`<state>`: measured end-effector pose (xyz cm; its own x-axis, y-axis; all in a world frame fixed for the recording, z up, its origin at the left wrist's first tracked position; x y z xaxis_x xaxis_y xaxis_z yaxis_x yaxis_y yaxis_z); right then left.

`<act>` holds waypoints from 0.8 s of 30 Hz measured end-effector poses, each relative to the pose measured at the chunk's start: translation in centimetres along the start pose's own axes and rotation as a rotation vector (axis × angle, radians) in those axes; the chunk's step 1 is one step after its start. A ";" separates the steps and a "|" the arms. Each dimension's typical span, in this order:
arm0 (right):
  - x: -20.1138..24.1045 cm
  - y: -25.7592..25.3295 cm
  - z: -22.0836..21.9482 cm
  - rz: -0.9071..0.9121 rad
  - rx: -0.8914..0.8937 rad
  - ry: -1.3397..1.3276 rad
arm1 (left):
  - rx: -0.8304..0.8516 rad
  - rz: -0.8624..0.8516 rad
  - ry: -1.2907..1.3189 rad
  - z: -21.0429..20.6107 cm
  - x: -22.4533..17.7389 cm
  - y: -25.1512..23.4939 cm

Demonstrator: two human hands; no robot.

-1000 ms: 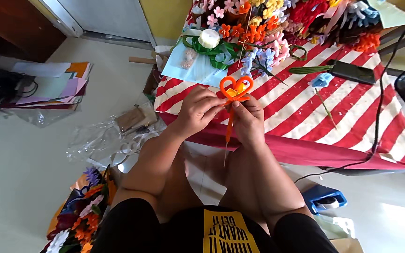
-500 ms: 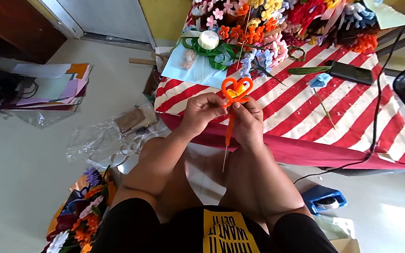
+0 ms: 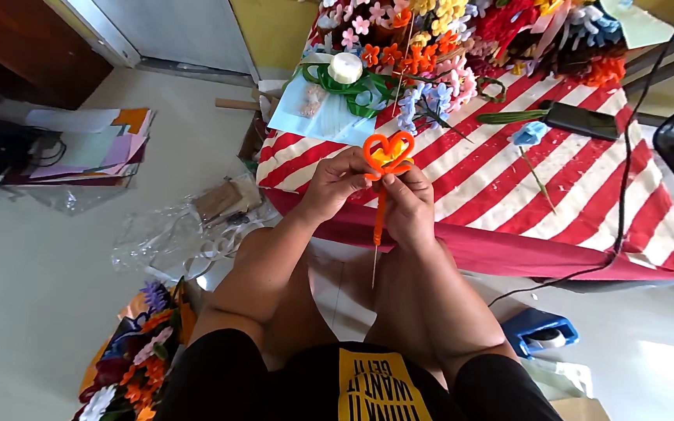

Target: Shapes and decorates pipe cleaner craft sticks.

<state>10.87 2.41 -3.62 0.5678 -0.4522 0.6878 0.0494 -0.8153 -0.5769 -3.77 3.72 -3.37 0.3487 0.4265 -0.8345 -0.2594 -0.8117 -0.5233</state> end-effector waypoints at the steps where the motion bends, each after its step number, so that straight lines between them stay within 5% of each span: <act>1: 0.0 0.0 0.0 0.002 0.002 0.003 | -0.008 0.015 -0.001 0.0 -0.1 0.0; 10: -0.1 0.1 -0.2 0.014 -0.040 -0.011 | -0.016 -0.019 0.078 -0.4 -0.3 -0.3; 19: 0.0 0.1 -0.3 0.035 -0.010 0.020 | -0.112 -0.167 -0.219 0.0 -0.7 -0.1; 24: -0.2 0.5 -0.8 0.044 -0.003 -0.005 | -0.162 -0.215 -0.141 -0.5 -0.3 -0.2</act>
<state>10.17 1.83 -3.65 0.5739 -0.4854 0.6596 0.0223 -0.7959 -0.6050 -3.34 3.57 -2.96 0.2490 0.6377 -0.7289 -0.0419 -0.7448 -0.6660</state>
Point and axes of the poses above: each hand's wrist, its own y-axis away from the middle knuckle, its own z-axis out of the back of the hand, x = y × z, the point moved 2 cm from there along -y, towards the middle knuckle, and after that the axes turned 10 degrees about z, right-handed, at the moved point
